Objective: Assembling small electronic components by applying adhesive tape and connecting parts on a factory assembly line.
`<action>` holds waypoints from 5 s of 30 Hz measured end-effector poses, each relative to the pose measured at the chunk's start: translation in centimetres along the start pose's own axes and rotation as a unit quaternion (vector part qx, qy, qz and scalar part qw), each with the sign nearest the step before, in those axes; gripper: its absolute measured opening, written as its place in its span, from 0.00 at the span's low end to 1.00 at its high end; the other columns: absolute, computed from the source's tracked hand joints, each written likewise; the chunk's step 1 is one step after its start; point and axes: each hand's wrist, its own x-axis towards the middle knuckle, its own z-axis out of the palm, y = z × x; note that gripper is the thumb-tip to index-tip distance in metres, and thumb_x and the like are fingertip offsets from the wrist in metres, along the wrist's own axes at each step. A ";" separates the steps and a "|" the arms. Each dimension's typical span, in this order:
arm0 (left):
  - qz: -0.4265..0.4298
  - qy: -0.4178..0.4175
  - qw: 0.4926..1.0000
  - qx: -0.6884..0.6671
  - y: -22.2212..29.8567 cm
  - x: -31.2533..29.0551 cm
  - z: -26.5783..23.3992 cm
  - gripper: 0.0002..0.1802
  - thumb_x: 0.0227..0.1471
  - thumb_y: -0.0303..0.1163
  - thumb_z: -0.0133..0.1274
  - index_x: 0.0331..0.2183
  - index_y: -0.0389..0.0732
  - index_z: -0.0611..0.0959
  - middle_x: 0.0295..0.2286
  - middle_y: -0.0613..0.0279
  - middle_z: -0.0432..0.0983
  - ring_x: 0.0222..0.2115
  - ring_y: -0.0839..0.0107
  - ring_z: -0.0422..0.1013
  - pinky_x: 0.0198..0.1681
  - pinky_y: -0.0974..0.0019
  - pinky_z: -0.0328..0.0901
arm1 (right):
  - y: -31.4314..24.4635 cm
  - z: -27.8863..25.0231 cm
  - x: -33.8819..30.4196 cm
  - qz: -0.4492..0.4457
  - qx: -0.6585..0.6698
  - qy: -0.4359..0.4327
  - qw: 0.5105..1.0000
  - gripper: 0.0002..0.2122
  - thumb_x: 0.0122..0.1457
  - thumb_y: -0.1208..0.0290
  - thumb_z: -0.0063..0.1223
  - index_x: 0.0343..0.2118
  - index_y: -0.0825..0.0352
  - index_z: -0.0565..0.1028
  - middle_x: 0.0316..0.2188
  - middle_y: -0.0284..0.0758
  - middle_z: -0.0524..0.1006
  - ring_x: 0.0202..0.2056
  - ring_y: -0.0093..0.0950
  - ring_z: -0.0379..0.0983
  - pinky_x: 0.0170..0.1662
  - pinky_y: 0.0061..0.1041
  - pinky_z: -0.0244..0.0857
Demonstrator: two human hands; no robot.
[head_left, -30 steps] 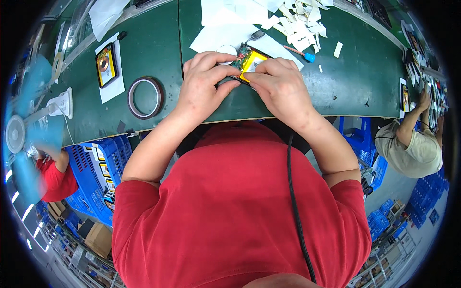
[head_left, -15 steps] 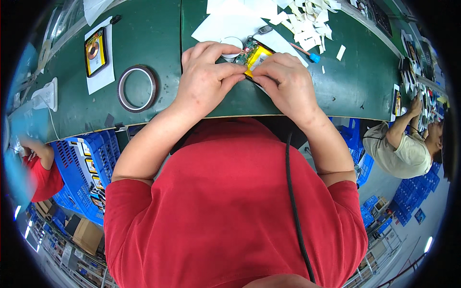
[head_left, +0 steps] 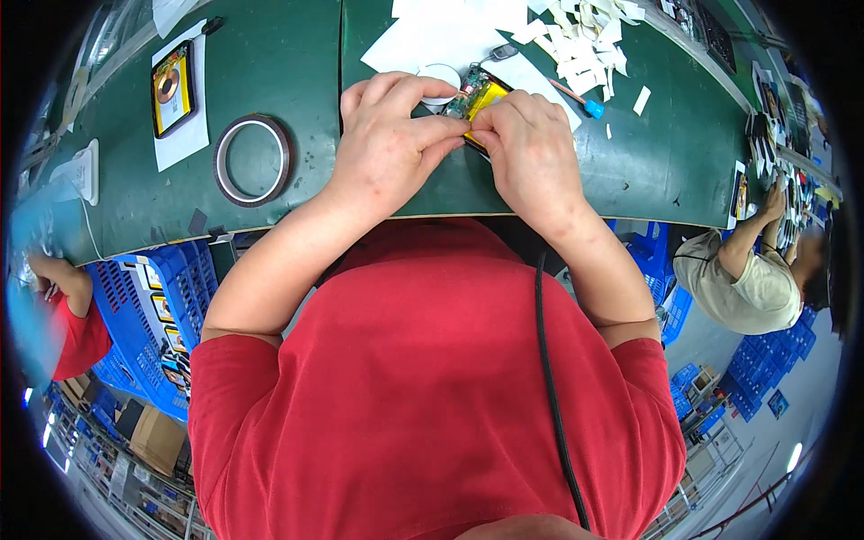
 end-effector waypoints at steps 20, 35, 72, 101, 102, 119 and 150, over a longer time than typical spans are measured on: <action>0.061 0.021 0.998 0.023 0.3 -0.3 0.3 0.12 0.42 0.31 0.70 0.33 0.54 0.88 0.40 0.74 0.77 0.48 0.68 0.69 0.55 0.54 0.53 | 0.3 -1.1 -1.9 0.058 0.130 0.092 0.986 0.08 0.53 0.78 0.64 0.35 0.63 0.78 0.30 0.34 0.79 0.32 0.37 0.76 0.38 0.36 0.66; 0.045 -0.022 0.999 -0.012 0.1 0.7 -0.1 0.14 0.48 0.35 0.67 0.40 0.53 0.88 0.45 0.76 0.79 0.49 0.66 0.69 0.56 0.55 0.53 | 1.3 -0.6 -2.0 -0.025 0.094 0.077 0.992 0.07 0.51 0.75 0.67 0.34 0.63 0.83 0.31 0.33 0.79 0.35 0.35 0.77 0.40 0.35 0.71; -0.020 -0.089 0.995 -0.039 -0.1 2.4 -1.0 0.05 0.44 0.30 0.66 0.25 0.44 0.85 0.49 0.64 0.76 0.54 0.58 0.66 0.56 0.54 0.59 | 2.6 -2.3 -3.5 -0.027 0.102 0.053 0.993 0.13 0.54 0.73 0.64 0.44 0.60 0.84 0.42 0.34 0.78 0.44 0.36 0.73 0.48 0.36 0.67; -0.026 -0.132 0.990 -0.040 -0.1 2.8 -1.8 0.05 0.48 0.29 0.66 0.27 0.43 0.85 0.53 0.62 0.74 0.57 0.57 0.65 0.59 0.54 0.58 | 2.1 -1.6 -4.3 -0.001 0.134 0.072 0.988 0.09 0.50 0.80 0.69 0.36 0.64 0.84 0.28 0.33 0.78 0.30 0.31 0.74 0.32 0.29 0.68; -0.028 -0.140 0.989 -0.035 -0.1 2.8 -1.8 0.06 0.48 0.28 0.67 0.28 0.43 0.84 0.55 0.60 0.73 0.58 0.56 0.65 0.61 0.54 0.58 | 2.0 -1.6 -4.3 0.002 0.142 0.074 0.987 0.10 0.50 0.80 0.69 0.36 0.64 0.84 0.28 0.33 0.77 0.30 0.32 0.74 0.32 0.29 0.68; 0.003 -0.136 0.989 -0.061 -0.5 2.8 -2.0 0.08 0.43 0.29 0.69 0.29 0.46 0.86 0.55 0.63 0.73 0.59 0.56 0.63 0.61 0.53 0.56 | 2.9 -1.1 -4.5 -0.081 0.102 0.081 0.988 0.12 0.47 0.76 0.67 0.36 0.61 0.82 0.27 0.28 0.72 0.30 0.30 0.70 0.35 0.32 0.62; -0.008 -0.101 0.995 -0.005 0.5 3.4 -0.6 0.06 0.40 0.32 0.71 0.23 0.47 0.88 0.42 0.73 0.78 0.51 0.66 0.68 0.57 0.56 0.53 | 3.1 -1.4 -4.2 -0.094 0.110 0.074 0.987 0.10 0.47 0.76 0.66 0.35 0.60 0.83 0.25 0.28 0.70 0.28 0.30 0.70 0.33 0.31 0.62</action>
